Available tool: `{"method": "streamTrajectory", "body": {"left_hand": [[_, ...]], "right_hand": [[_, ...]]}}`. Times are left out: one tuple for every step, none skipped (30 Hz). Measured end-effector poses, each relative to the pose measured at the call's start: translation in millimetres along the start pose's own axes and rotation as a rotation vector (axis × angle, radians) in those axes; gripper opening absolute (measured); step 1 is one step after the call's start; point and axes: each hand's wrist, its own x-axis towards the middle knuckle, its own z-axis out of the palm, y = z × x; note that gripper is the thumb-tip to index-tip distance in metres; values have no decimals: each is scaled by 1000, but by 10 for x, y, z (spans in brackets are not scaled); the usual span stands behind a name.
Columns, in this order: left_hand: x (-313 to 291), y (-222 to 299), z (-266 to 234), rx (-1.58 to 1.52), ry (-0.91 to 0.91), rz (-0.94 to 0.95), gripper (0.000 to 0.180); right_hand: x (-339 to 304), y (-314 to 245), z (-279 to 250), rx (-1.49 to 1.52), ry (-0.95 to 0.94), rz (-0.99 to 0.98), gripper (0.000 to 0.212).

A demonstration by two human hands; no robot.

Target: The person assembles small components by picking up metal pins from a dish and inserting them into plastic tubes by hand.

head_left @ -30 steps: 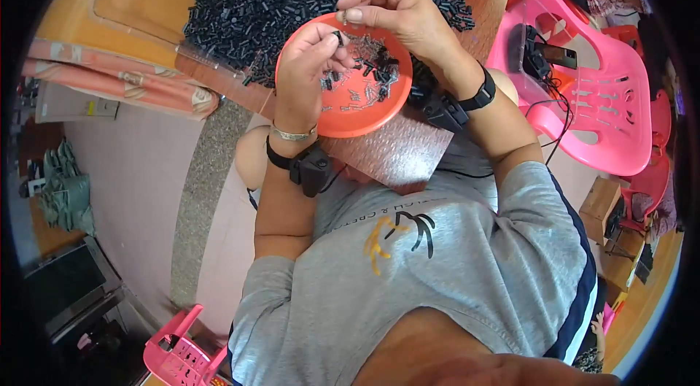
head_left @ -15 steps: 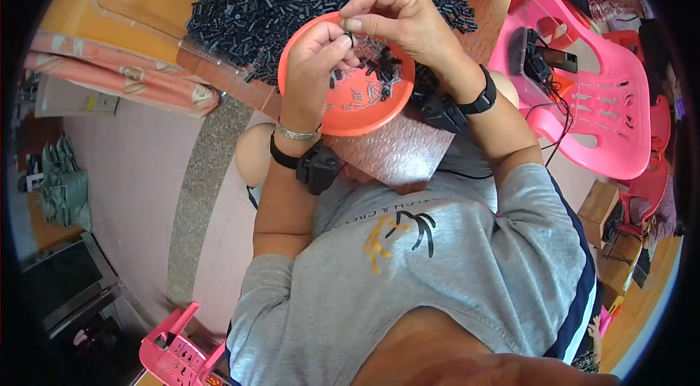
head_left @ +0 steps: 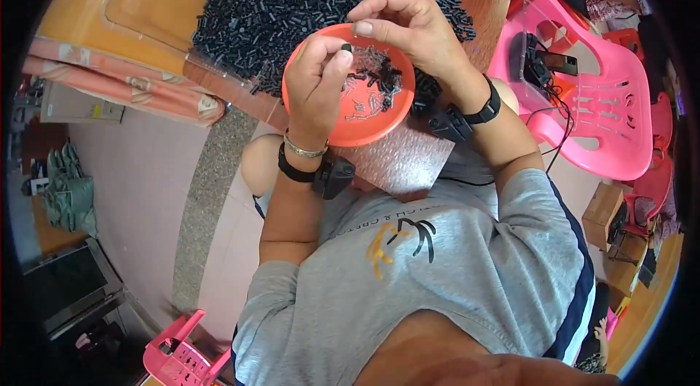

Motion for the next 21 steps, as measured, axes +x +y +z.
{"method": "streamTrajectory", "body": {"left_hand": [[-4,12,-2,-27,1,-24,14],[0,21,-3,-24,4,-23,14],[8,27,-5,-236,26,-147,14],[21,27,-7,-449,47,-269,15],[40,-35,-11,-607,58,-307,19],[33,-41,-13,-606,61,-307,19],[34,-32,3,-657,80,-343,19],[34,-23,21,-708,101,-380,19],[36,-12,40,-709,102,-381,19],[36,1,58,-691,114,-380,18],[32,6,73,-673,125,-379,17],[19,-1,85,-673,126,-380,17],[7,-10,97,-634,145,-381,16],[-1,-15,103,-596,163,-382,15],[2,-18,103,-596,164,-382,15],[5,-25,103,-572,162,-383,15],[6,-30,104,-548,159,-383,14],[12,-20,105,-548,159,-384,14],[22,-1,105,-528,166,-401,15],[27,8,105,-507,172,-418,15],[31,0,97,-507,171,-420,15]], "right_hand": [[-12,-20,5,2,-3,-2,14],[-30,-43,10,-81,-29,-27,15],[-34,-52,19,-163,-55,-51,15],[-27,-21,28,-329,-57,-163,16],[-37,-15,54,-408,-68,-228,16],[-45,-9,85,-486,-79,-292,17],[-36,29,108,-560,-91,-376,20],[-37,41,125,-559,-92,-374,20],[-44,40,151,-649,-62,-409,21],[-51,39,168,-738,-32,-444,21],[-55,42,175,-737,-34,-443,21],[-60,47,182,-747,-28,-418,22],[-61,50,185,-756,-22,-394,22],[-63,57,187,-756,-23,-393,22],[-63,68,187,-765,-22,-394,22],[-63,78,189,-773,-21,-395,22],[-61,83,189,-772,-22,-394,22],[-59,88,186,-786,-24,-412,21],[-59,94,181,-801,-25,-429,21],[-55,82,170,-800,-24,-427,21],[-45,53,153,-804,-64,-433,21]]}}
